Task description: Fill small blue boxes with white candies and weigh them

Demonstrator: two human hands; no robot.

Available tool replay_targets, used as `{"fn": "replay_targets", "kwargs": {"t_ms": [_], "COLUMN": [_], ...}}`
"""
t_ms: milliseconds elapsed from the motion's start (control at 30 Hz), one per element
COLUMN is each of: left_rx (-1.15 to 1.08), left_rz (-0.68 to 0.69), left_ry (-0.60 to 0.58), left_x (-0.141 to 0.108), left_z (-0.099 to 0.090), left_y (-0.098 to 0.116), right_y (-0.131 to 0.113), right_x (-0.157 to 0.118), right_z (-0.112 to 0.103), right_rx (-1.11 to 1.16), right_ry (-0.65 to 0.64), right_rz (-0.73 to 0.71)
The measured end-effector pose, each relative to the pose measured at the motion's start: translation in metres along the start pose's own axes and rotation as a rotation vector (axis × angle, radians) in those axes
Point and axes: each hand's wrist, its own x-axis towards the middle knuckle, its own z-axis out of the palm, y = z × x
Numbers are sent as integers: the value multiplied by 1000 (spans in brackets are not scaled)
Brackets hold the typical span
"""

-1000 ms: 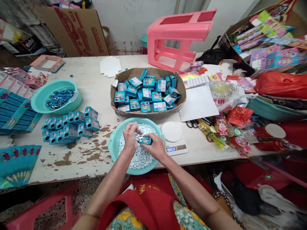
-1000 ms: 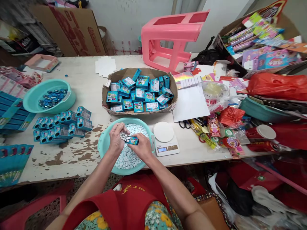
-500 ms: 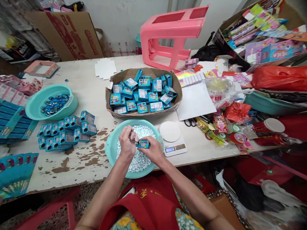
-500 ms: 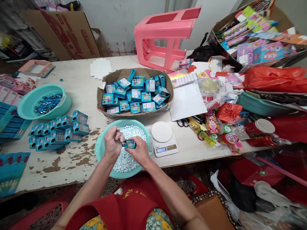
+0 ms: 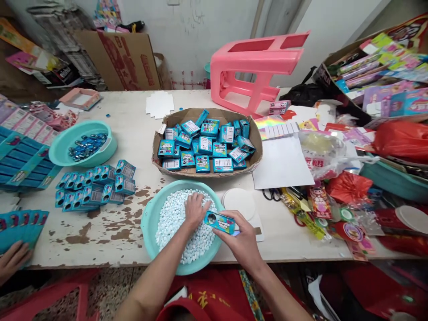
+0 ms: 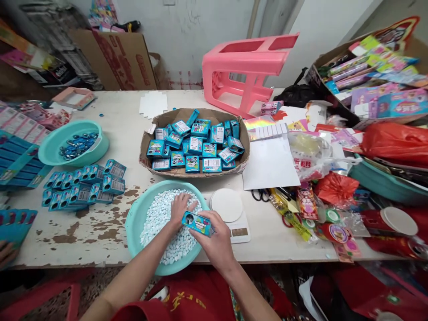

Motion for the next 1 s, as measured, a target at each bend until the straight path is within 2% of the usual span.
{"fn": "replay_targets", "kwargs": {"t_ms": [67,133,200,300,400,467,533,667,833,1000], "left_rx": [17,-64,-250,-709,-1165,-1394,-1555,-1668,-1578,-1578], "left_rz": [58,44,-78,-361,-571,-561,-476,-400,-341,-351], "left_ry": [-70,-59,35,195,237,207,203,311,407,382], "left_x": [-12,-25,-34,-38,-40,-43,-47,-51,-49,-49], "left_z": [0,-5,-13,-29,-54,-73,-89,-104,-106,-108], "left_y": [-2,-13,-28,-39,-29,-14,2,20,25,28], "right_y": [1,4,9,19,28,31,29,17,4,4], "right_x": [4,7,7,6,1,-2,-4,-8,-7,-7], "right_z": [2,9,17,31,45,55,65,80,80,78], "right_rx": [2,1,-16,-67,-144,-212,-288,-384,-418,-362], "right_ry": [10,-12,-42,-50,-80,-97,-131,-186,-172,-184], "right_rz": [4,-6,-13,-14,-29,-40,-67,-109,-110,-110]}}
